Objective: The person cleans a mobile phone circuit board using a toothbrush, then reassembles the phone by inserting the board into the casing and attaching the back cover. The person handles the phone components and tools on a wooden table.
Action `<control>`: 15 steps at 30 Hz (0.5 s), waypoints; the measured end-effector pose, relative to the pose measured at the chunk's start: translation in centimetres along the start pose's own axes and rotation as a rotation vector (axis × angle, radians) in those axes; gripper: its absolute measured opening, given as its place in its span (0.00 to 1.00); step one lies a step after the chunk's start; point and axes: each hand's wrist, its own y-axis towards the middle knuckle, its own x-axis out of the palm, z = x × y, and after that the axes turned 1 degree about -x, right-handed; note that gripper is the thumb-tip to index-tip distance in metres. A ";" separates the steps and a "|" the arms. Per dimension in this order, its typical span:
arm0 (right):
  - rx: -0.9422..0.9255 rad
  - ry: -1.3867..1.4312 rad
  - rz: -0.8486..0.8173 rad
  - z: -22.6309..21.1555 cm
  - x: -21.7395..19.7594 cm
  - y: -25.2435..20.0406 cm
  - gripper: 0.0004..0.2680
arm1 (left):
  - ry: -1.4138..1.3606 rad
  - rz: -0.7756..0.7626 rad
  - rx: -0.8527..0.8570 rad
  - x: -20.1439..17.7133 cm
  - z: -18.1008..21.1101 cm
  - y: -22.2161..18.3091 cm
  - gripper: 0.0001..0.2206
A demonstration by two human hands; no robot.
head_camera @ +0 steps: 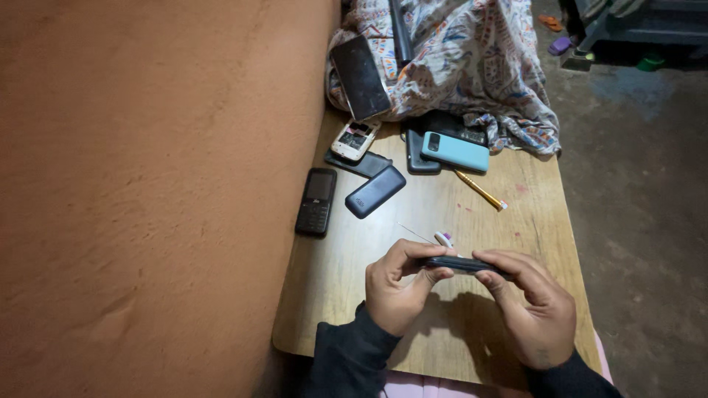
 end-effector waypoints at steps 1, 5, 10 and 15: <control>0.009 -0.015 0.013 -0.1 0.0 0.0 0.08 | 0.005 -0.009 -0.012 0.1 0.2 0.1 0.09; -0.014 -0.069 0.046 -0.4 0.1 0.0 0.07 | 0.077 -0.056 -0.092 0.1 0.9 0.1 0.11; -0.125 -0.191 0.081 -0.7 0.3 -0.2 0.06 | -0.010 -0.130 -0.054 0.2 1.0 0.2 0.09; -0.139 -0.226 0.083 -1.0 0.5 -0.4 0.06 | 0.042 -0.102 0.129 0.4 0.8 0.0 0.09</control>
